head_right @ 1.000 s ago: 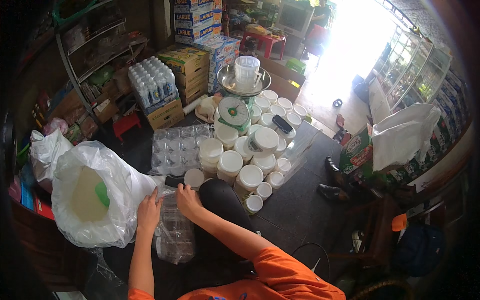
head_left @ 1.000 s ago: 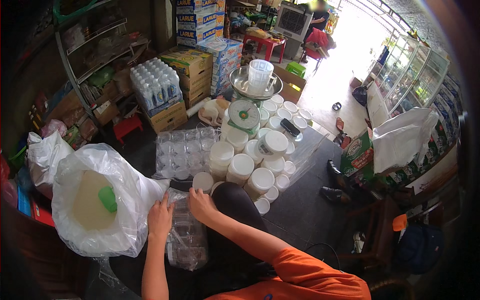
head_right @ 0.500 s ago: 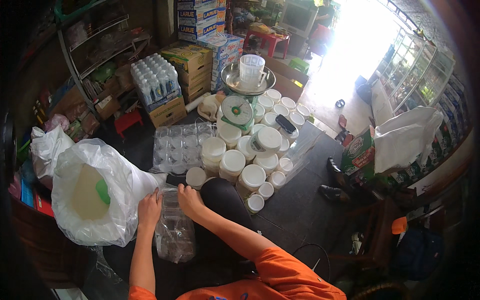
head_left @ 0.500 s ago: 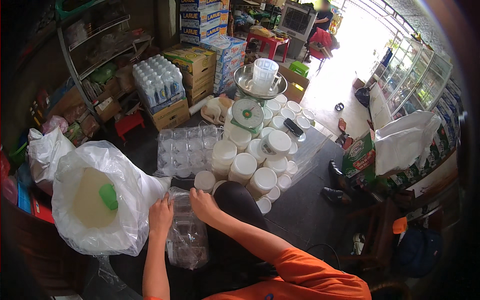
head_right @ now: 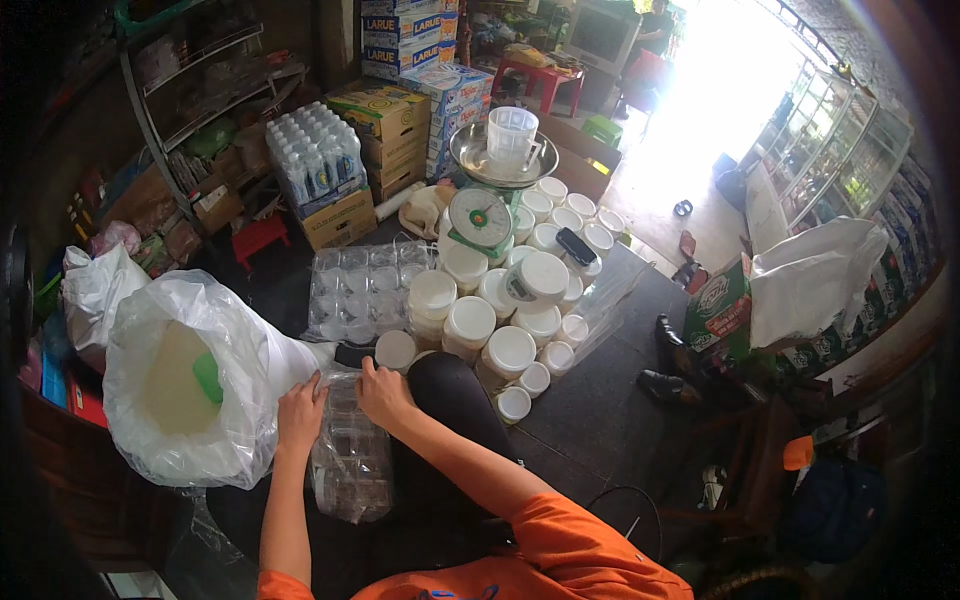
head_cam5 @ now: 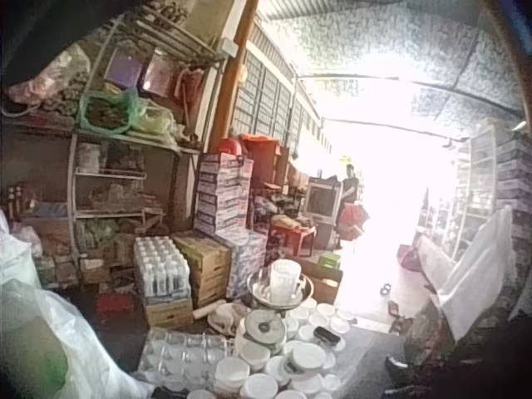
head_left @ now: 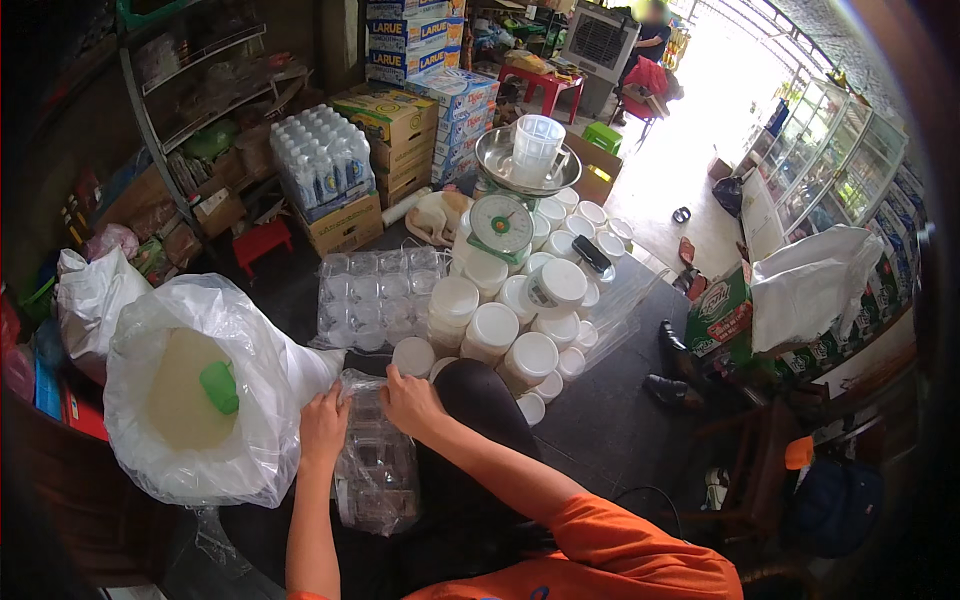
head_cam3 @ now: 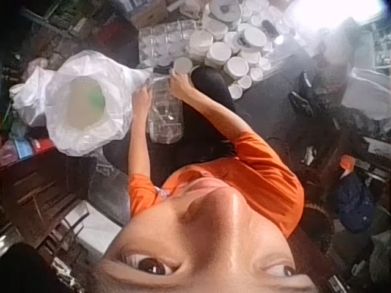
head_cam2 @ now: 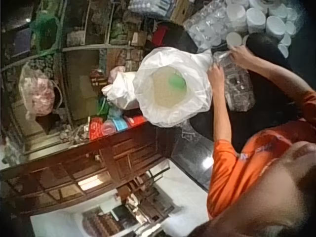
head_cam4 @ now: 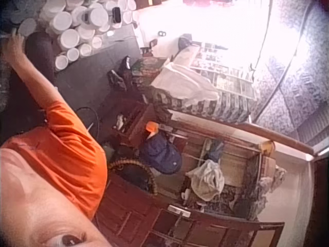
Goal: Filling plastic jars with powder from a large bag and then packing the jars into a larger plastic bag.
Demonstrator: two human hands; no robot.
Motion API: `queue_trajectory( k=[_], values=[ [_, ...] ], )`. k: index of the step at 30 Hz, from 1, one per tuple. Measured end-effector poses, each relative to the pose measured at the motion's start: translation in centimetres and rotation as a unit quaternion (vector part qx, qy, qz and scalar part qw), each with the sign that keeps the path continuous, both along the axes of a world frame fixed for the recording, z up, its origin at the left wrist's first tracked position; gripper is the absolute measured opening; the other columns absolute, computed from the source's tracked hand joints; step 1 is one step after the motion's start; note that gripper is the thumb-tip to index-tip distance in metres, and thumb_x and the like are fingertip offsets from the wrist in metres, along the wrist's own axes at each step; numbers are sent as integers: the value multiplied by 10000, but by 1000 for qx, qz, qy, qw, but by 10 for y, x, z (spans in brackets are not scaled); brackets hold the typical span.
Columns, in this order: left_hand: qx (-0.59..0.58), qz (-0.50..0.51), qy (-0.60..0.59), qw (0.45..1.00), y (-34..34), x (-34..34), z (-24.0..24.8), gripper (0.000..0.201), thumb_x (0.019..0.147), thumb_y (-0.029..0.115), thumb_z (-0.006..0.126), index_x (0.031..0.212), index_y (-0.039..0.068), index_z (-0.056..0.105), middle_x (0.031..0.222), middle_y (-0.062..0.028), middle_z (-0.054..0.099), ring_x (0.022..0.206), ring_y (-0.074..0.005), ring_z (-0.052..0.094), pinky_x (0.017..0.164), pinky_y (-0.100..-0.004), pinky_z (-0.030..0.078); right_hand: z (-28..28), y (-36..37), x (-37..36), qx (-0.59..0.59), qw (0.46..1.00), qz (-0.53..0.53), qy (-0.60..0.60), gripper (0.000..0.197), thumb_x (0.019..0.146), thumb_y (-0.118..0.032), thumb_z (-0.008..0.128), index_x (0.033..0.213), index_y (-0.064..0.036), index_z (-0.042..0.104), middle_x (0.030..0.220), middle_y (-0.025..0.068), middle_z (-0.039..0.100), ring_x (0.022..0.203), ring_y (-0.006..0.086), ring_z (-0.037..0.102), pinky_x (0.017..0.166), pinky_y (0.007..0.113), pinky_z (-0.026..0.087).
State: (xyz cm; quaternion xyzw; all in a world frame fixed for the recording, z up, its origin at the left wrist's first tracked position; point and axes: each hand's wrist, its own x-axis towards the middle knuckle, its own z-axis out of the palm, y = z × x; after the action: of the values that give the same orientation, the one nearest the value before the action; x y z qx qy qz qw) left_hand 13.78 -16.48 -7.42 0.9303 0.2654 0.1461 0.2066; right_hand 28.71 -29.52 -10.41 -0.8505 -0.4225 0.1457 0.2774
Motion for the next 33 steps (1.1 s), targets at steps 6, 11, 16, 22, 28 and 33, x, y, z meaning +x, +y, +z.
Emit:
queue_trajectory(
  k=[6,11,16,22,28,33],
  values=[
    [-18,9,-19,1000,-2,0,2,425,1016,280,635,1294,-39,671,1006,-295,707,923,-464,701,821,-495,564,15,-1,-7,137,974,0,-183,404,954,-347,675,1192,-30,598,978,154,681,909,368,704,682,458,589],
    [7,18,24,1000,-5,3,1,429,1029,311,615,1299,-18,667,1041,-286,714,937,-463,706,837,-493,572,23,4,-4,82,981,48,-167,309,961,-326,673,1069,-46,601,938,138,689,894,358,716,689,475,578],
    [28,10,41,999,-8,2,1,406,1038,316,591,1305,23,680,1017,-255,718,919,-444,713,817,-498,574,14,7,6,97,977,83,-174,235,975,-276,644,1009,-47,612,878,134,694,838,355,721,676,479,570],
    [47,-6,78,996,-15,-2,-1,398,1046,300,567,1342,58,674,974,-231,712,900,-431,717,801,-500,582,9,7,17,72,977,92,-177,239,971,-317,648,988,-79,632,798,119,706,774,353,718,662,482,560],
    [61,3,31,998,-14,-6,-1,387,1048,247,576,1382,66,647,906,-244,690,859,-434,702,771,-513,561,23,8,21,56,982,103,-146,274,944,-344,680,1034,-89,630,790,133,704,772,376,707,671,507,547],
    [38,27,25,999,-9,-5,-8,459,1031,272,614,1420,50,513,962,-250,705,842,-442,713,739,-518,578,37,-12,-7,85,979,18,-182,347,922,-336,705,1082,-46,602,956,141,697,888,350,713,638,494,561]
  ],
)
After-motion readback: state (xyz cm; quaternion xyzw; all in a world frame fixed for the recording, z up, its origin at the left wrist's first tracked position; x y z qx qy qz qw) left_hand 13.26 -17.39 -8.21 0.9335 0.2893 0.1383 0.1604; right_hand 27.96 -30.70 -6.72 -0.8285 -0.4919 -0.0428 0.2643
